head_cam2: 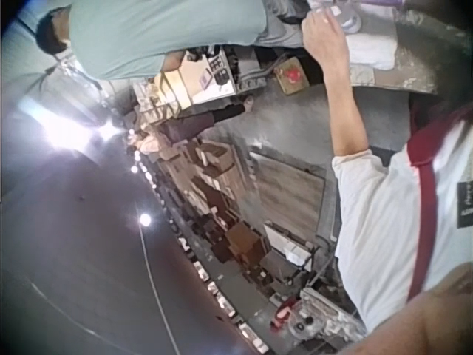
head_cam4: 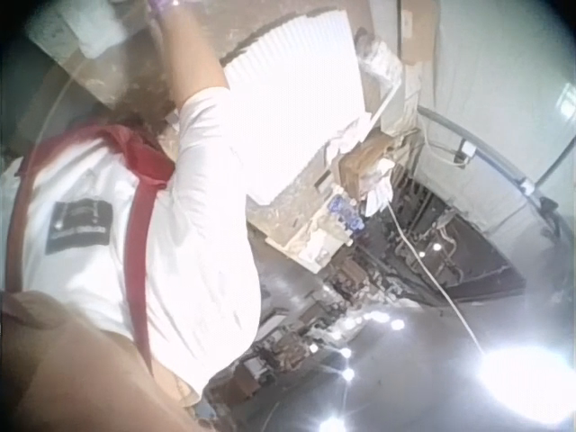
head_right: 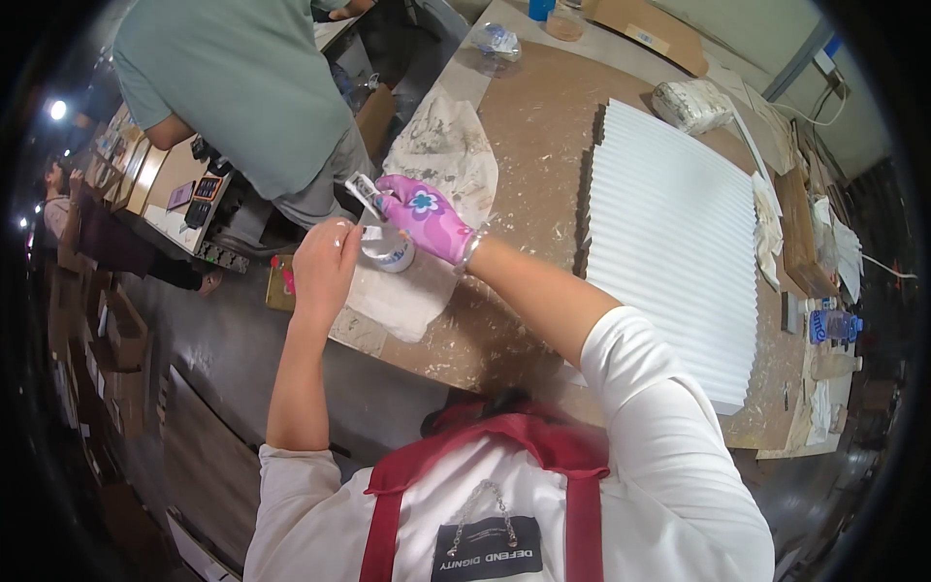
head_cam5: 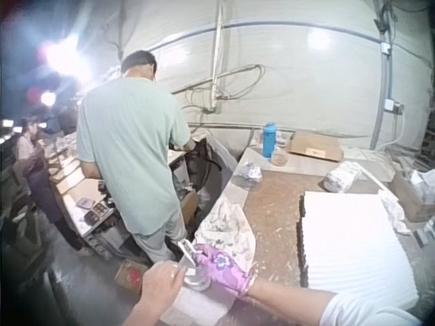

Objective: The person wipes a stack of corrugated foam sheets with a white cloth, cleaning both sides of the top sheet and removing a small foam piece from the stack.

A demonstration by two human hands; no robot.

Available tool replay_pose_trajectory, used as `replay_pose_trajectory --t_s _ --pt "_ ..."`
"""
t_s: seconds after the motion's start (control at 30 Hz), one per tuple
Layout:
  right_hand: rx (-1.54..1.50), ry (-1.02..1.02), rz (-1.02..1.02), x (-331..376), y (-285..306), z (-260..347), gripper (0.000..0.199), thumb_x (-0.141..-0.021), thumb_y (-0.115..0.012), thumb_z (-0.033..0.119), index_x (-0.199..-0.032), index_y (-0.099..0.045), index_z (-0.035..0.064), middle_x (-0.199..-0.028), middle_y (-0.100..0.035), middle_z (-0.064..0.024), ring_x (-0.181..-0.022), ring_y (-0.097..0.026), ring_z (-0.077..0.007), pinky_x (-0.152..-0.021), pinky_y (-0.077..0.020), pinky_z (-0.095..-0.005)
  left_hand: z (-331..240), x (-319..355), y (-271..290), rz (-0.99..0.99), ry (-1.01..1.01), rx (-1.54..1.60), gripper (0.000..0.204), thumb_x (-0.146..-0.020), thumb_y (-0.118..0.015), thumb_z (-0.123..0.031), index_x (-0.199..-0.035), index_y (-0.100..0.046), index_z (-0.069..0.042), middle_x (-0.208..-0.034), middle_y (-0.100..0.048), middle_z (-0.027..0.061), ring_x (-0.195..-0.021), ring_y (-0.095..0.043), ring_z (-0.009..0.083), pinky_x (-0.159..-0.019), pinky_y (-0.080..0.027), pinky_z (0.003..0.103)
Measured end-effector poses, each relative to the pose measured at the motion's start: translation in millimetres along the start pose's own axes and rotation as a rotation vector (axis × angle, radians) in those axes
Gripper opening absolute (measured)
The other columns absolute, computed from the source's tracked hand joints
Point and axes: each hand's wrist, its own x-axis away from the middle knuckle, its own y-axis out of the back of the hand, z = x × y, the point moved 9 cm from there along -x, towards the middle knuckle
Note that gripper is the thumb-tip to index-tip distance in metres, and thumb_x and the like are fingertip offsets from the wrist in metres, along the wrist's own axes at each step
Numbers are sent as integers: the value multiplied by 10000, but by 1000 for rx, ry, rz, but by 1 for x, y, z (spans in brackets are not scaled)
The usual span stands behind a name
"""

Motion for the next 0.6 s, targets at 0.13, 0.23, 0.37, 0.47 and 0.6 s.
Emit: replay_pose_trajectory --t_s 0.13,0.23,0.37,0.47,0.6 --pt "-454 -286 72 24 11 9 430 -955 -537 344 -1235 -511 19 -964 -608 -53 -809 -563 -108 -738 -478 -257 18 6 8 -35 49 -23 157 -886 -600 -157 -801 -591 -26 -812 -606 124 -794 -585 337 -685 -452 431" --pt "-634 -290 118 50 32 2 471 -938 -578 336 -1297 -485 45 -1031 -605 -41 -834 -570 -119 -727 -487 -264 26 9 8 -45 89 -11 119 -845 -624 -159 -800 -602 -51 -797 -612 114 -800 -601 325 -684 -474 424" --pt "-754 -276 98 103 72 9 542 -892 -649 214 -1370 -451 53 -1158 -599 -73 -926 -584 -160 -721 -482 -260 28 11 -5 10 131 31 159 -846 -626 -192 -781 -586 -53 -784 -608 105 -797 -599 320 -678 -473 429" --pt "-986 -418 -63 147 99 -22 563 -883 -639 283 -1355 -457 36 -1125 -596 -100 -914 -581 -203 -700 -483 -305 31 9 -18 51 127 64 194 -851 -625 -222 -771 -577 -52 -780 -603 107 -797 -595 325 -675 -470 431" --pt "-1279 -501 -276 178 107 -50 595 -876 -589 350 -1331 -451 -8 -1043 -578 -128 -844 -533 -240 -721 -479 -362 43 16 -22 61 119 -42 222 -822 -685 -238 -882 -610 -39 -871 -607 130 -823 -597 343 -712 -468 442"
